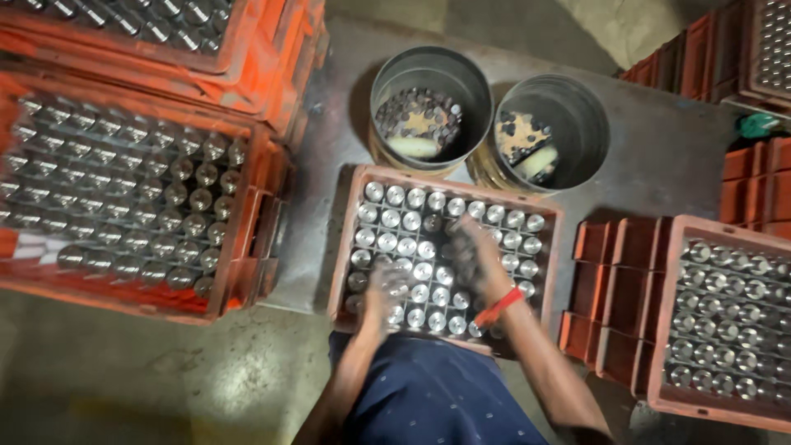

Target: The person uses a cloth to wipe the tops of many small cylindrical metal parts arranged in an orange crate. They repeatedly rub each part's surface, then place the crate on a stack of similar crates.

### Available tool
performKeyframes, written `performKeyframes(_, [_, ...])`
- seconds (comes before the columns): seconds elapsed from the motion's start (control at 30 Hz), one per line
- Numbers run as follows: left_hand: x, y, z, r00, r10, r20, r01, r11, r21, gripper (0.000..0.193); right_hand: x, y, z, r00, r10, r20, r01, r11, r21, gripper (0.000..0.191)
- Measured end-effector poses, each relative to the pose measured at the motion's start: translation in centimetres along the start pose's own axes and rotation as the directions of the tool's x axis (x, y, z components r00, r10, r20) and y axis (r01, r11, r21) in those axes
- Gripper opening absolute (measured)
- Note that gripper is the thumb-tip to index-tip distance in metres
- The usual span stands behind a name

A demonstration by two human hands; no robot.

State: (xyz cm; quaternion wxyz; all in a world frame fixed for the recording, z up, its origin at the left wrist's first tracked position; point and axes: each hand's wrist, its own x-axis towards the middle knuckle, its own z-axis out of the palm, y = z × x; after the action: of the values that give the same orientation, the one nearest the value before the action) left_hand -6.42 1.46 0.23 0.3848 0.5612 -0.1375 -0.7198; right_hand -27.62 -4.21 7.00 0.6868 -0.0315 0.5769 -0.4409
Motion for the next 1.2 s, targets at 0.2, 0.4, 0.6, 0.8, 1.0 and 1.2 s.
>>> performKeyframes(0.2, [0.1,-5.2,-0.5,0.921,-0.181,0.346,0.338,0.812,-0.476,0.052,-3.8,11.3,4.9,0.636,-0.651,0.414,0.723,0.313,-0.616,0.018])
performKeyframes(0.4, [0.4,-5.4,-1.5,0.943,-0.049,0.328,0.257,0.734,-0.629,0.033,-5.8,11.5,6.2,0.260,-0.646,0.718,0.843,-0.211,-0.495,0.011])
performKeyframes(0.6, [0.0,-5.4,-3.3,0.926,-0.014,0.378,0.312,0.594,-0.742,0.031,-6.5,11.7,8.2,0.223,-0.565,0.794,0.842,-0.299,-0.449,0.015])
performKeyframes(0.8, [-0.3,-3.7,-4.9,0.928,-0.107,0.356,0.361,0.481,-0.799,0.030,-6.4,11.8,9.7,0.418,-0.654,0.631,0.860,0.060,-0.507,0.012])
performKeyframes(1.0, [-3.1,1.3,-10.7,0.986,0.025,0.168,0.126,0.553,-0.823,0.030,-2.5,12.3,9.3,0.876,-0.384,0.292,0.482,0.665,-0.571,0.025])
performKeyframes(1.2, [-3.1,0.7,-13.8,0.992,0.085,0.098,0.030,0.586,-0.809,0.024,-1.3,16.1,6.3,0.757,-0.368,0.540,0.647,0.310,-0.696,0.018])
